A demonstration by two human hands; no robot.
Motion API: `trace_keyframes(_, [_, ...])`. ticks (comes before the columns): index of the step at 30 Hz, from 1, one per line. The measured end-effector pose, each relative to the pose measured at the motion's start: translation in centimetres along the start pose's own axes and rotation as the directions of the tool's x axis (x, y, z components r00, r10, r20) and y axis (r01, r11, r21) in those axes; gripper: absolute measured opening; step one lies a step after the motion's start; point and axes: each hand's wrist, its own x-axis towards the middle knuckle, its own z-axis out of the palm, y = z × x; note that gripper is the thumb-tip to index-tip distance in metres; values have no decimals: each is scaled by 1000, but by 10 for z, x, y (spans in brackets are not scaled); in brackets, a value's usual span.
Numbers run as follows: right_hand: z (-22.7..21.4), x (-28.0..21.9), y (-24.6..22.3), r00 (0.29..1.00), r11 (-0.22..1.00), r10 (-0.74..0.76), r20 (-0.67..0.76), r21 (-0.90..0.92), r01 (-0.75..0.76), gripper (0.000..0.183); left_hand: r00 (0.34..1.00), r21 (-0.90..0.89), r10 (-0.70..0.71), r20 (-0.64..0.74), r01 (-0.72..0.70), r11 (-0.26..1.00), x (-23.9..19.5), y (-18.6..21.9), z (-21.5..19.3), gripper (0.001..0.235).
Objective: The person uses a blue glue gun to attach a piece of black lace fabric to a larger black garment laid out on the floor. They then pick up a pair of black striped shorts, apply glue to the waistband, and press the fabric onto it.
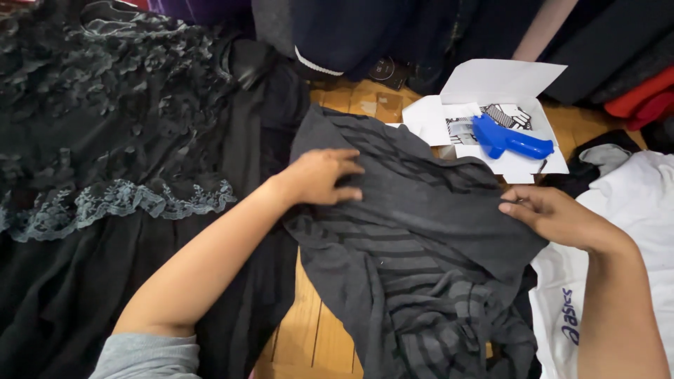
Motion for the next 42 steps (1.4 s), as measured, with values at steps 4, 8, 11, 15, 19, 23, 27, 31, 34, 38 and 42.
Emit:
trace_keyframes(4, [-18,-18,-2,995,994,94,-41,-48,-96,26,882,124,-233,410,199,972,-4,33,-32,100])
trace_keyframes(8, [-42,-18,87,972,969,233,-31,90,-230,21,798,153,-352,490,319,935,-5,43,-49,117])
trace_keyframes(11, [-50,-16,134,973,986,166,-159,-1,-169,16,789,111,-371,490,365,924,-5,44,-51,109])
trace_keyframes(15, [-54,9,186,946,996,38,-323,91,-8,11,826,81,-377,419,380,921,-3,29,-32,90])
trace_keyframes(19, [-53,11,156,929,992,34,-369,-104,-78,19,847,119,-380,373,362,924,-3,20,-20,88])
trace_keyframes(23, [-55,-5,152,947,986,163,-278,69,-150,24,815,138,-403,416,382,914,-5,31,-35,101])
trace_keyframes(27, [-73,30,280,905,986,-15,-425,145,84,9,811,133,-402,426,383,914,-6,36,-40,118])
trace_keyframes(31, [-94,47,318,896,950,-93,-435,232,211,27,817,142,-384,430,358,923,-7,34,-42,128])
trace_keyframes(34, [-82,17,251,919,898,-84,-385,371,237,31,807,166,-360,469,320,933,-9,33,-46,135])
trace_keyframes(38, [-66,-26,107,913,943,-59,-404,278,184,31,770,190,-377,515,326,926,-9,35,-50,140])
trace_keyframes(42, [-31,-44,-5,902,918,-140,-409,288,273,27,903,-126,-291,315,344,930,-7,16,-40,116])
